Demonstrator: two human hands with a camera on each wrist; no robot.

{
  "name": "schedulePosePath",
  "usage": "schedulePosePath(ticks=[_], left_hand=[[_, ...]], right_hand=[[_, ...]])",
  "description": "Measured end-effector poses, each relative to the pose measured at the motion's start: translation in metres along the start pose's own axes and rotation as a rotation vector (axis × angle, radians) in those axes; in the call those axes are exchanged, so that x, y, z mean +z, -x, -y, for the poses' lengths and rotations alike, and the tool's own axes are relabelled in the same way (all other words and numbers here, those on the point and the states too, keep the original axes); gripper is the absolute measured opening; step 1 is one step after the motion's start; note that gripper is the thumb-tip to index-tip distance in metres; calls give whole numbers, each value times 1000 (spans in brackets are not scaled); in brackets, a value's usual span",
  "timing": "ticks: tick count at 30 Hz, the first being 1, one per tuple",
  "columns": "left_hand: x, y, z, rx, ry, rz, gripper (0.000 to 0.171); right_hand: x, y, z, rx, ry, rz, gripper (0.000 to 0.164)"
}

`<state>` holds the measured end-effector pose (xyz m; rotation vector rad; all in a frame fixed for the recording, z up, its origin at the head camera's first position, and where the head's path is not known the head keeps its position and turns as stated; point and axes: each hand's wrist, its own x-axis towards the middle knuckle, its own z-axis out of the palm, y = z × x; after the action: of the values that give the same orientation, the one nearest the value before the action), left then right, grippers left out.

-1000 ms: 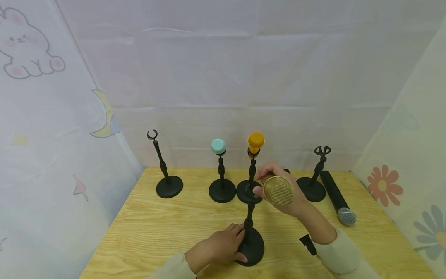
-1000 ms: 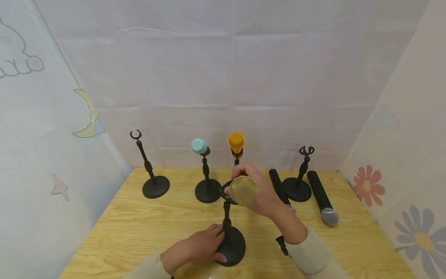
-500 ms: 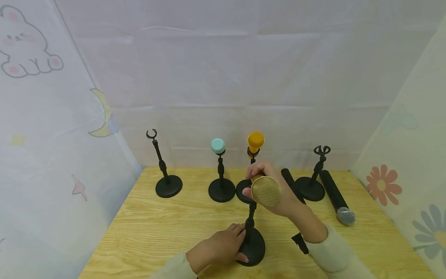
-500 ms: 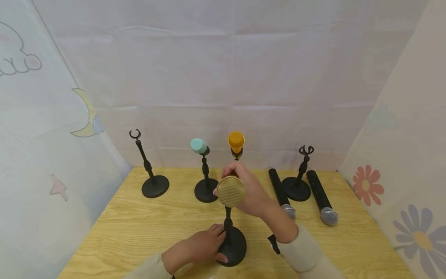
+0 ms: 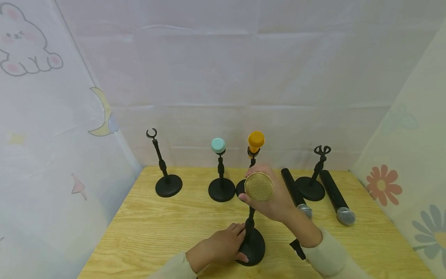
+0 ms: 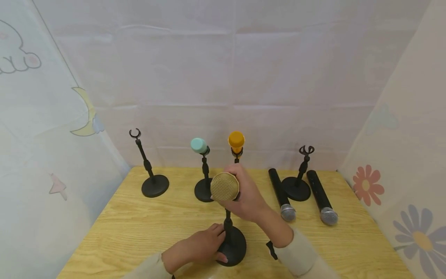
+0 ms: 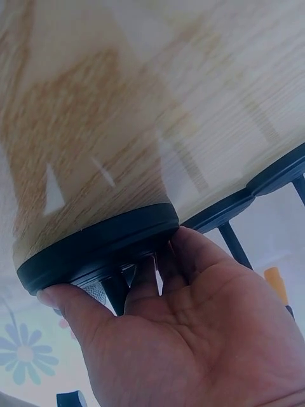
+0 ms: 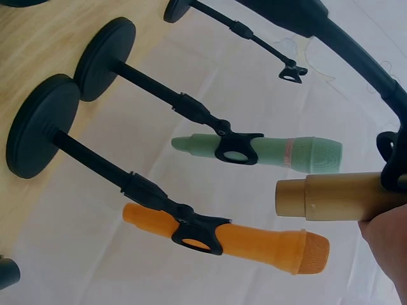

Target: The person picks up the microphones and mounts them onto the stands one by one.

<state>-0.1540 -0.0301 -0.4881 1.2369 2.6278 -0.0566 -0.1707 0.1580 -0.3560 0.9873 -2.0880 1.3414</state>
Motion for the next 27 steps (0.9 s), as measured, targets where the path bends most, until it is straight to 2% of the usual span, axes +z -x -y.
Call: schedulePosePath(ticks=[5,12,15,21,25,27], left_hand=[[-1,1,0,6,-15,-1,84],[0,-1,0,10,-38,2,83],[0,-1,0,11,-53,2,83],[1,-2,-1,12,-80,-9,82],[1,-3,-3,15,-93,-3,82],[0,-3,-4,12,-95,1,82]], right_hand=[[5,4,-6,-13,76,-12,66],[11,4,-12,-102,68,-38,70],[13,4,-13,-129,81,-68,68],[16,5,-17,-129,58,-122,63],[15,7,-19,-148,78,-131,47],[15,6,-20,-175,85,-131,46]])
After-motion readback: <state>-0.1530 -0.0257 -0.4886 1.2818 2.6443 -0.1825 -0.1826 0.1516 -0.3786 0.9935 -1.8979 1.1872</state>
